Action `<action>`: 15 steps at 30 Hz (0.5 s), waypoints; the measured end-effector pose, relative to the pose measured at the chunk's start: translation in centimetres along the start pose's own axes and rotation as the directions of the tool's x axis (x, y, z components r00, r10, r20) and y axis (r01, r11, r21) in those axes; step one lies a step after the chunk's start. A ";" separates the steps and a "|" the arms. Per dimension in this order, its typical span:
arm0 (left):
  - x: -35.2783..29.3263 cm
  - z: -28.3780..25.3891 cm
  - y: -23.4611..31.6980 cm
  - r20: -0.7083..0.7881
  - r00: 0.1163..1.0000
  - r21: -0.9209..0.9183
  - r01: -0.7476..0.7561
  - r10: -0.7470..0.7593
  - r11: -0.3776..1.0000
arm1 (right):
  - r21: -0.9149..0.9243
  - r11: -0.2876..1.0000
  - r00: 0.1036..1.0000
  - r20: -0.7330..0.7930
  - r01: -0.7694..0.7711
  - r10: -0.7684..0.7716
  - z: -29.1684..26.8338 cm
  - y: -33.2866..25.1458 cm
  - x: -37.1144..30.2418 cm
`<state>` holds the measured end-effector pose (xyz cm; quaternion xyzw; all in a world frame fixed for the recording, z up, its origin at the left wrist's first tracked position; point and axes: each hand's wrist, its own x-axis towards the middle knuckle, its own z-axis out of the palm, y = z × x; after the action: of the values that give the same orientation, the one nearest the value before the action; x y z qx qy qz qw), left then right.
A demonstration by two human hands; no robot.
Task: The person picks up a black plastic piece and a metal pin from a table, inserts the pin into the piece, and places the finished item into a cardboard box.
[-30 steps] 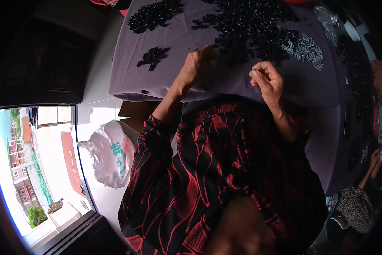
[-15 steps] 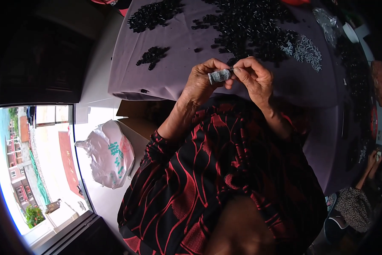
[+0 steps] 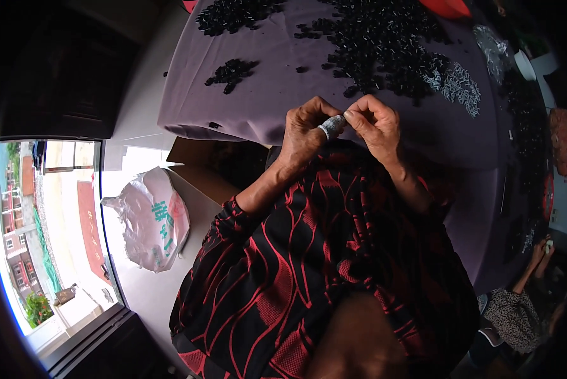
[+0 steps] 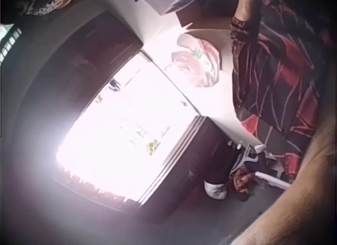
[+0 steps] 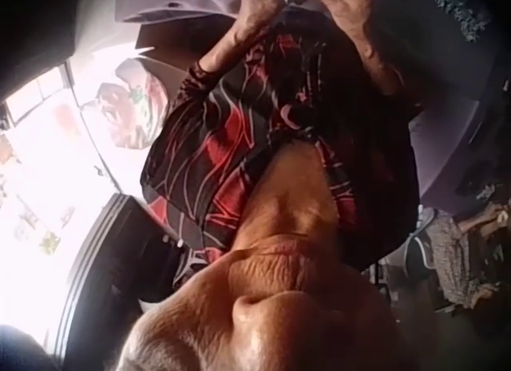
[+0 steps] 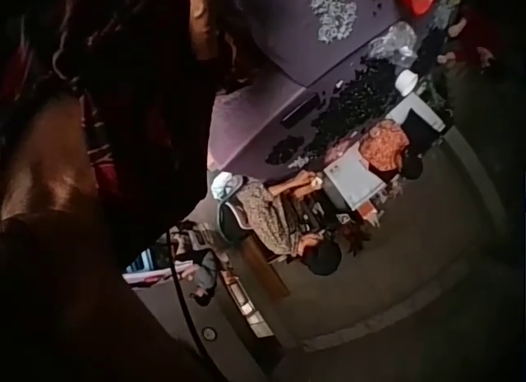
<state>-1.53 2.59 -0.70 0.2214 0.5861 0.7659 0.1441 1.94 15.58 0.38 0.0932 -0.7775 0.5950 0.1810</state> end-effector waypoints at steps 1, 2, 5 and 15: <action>-0.1 -0.2 -0.2 -0.008 1.000 -0.003 -0.002 0.002 1.000 | 0.099 0.987 0.992 0.007 -0.129 0.129 0.3 0.1 0.0; -0.3 -0.4 -0.3 -0.021 0.999 0.049 -0.023 0.024 0.999 | 0.195 0.947 0.966 0.026 -0.256 0.256 0.6 0.3 0.0; -0.5 -1.1 -0.6 -0.032 0.999 0.071 -0.022 0.024 0.997 | 0.128 0.967 0.973 0.086 -0.222 0.212 0.9 0.6 0.3; -0.8 -4.9 -1.9 0.070 0.995 -0.615 0.100 -0.072 0.782 | -0.106 0.981 0.900 0.392 -0.160 0.189 1.5 1.5 5.9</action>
<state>-3.45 -1.35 -3.75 0.1514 0.3101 0.9030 0.2558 -4.28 14.92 1.06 0.1361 -0.8240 0.5490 -0.0324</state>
